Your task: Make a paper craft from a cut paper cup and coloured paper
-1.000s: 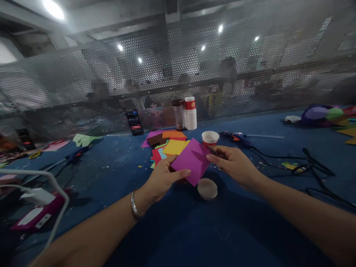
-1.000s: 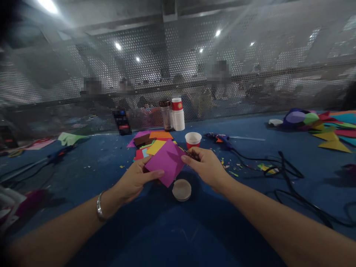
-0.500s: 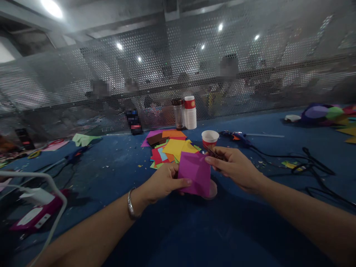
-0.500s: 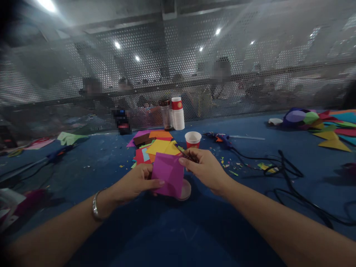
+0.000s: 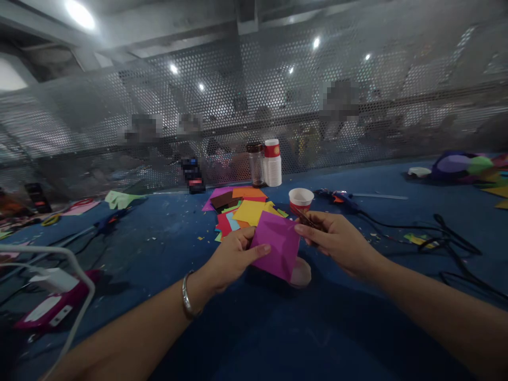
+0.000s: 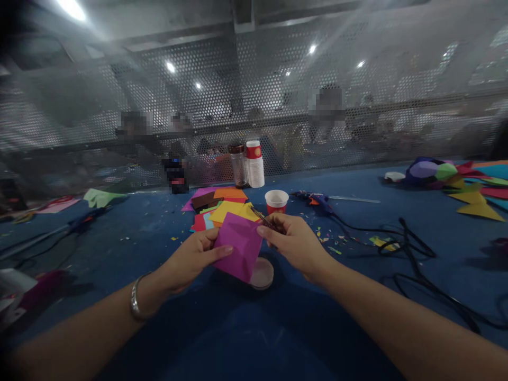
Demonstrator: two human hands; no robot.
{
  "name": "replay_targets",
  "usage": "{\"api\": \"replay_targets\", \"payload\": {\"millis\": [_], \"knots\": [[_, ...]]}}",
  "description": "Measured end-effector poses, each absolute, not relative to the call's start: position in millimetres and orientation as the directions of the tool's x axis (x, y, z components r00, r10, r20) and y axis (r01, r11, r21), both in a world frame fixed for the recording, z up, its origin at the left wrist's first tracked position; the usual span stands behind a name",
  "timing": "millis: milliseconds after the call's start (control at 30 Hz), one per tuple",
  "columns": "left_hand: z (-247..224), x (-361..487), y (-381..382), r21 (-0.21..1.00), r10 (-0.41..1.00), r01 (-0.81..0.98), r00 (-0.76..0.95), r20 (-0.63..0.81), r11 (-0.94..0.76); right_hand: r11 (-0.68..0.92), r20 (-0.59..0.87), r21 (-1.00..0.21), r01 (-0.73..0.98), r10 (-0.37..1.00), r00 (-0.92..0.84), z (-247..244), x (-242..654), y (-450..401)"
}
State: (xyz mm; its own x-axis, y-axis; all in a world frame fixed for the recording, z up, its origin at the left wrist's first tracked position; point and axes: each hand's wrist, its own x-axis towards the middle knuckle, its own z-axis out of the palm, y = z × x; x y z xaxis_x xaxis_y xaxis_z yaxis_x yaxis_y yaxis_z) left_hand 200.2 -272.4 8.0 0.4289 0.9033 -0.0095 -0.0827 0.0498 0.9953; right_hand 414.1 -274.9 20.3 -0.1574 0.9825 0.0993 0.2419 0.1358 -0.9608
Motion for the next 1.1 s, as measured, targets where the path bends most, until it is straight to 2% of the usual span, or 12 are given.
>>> {"api": "replay_targets", "payload": {"millis": [267,467,633,833,1100], "knots": [[5.1,198.2,-269.2,1.0,0.956,-0.024,0.292,0.024,-0.017,0.133,0.094,-0.968,0.214,0.978,-0.185,20.3,417.8,-271.9],[5.0,198.9,-269.1,0.998,0.965,-0.031,0.255,0.065,-0.059,0.152,0.112,-0.966,0.208,0.974,-0.195,20.0,417.0,-272.3],[9.6,201.4,-270.7,0.994,0.973,-0.1,0.22,0.071,-0.05,0.125,0.082,-0.967,0.223,0.978,-0.191,21.3,416.9,-273.0],[11.0,203.0,-269.1,0.964,0.999,-0.261,0.044,-0.03,0.04,0.11,0.055,-0.967,0.231,0.972,-0.23,18.8,415.8,-272.8],[12.4,202.4,-271.3,0.974,0.981,-0.229,0.19,0.038,0.006,0.09,0.018,-0.962,0.258,0.963,-0.268,16.7,415.9,-273.0]]}}
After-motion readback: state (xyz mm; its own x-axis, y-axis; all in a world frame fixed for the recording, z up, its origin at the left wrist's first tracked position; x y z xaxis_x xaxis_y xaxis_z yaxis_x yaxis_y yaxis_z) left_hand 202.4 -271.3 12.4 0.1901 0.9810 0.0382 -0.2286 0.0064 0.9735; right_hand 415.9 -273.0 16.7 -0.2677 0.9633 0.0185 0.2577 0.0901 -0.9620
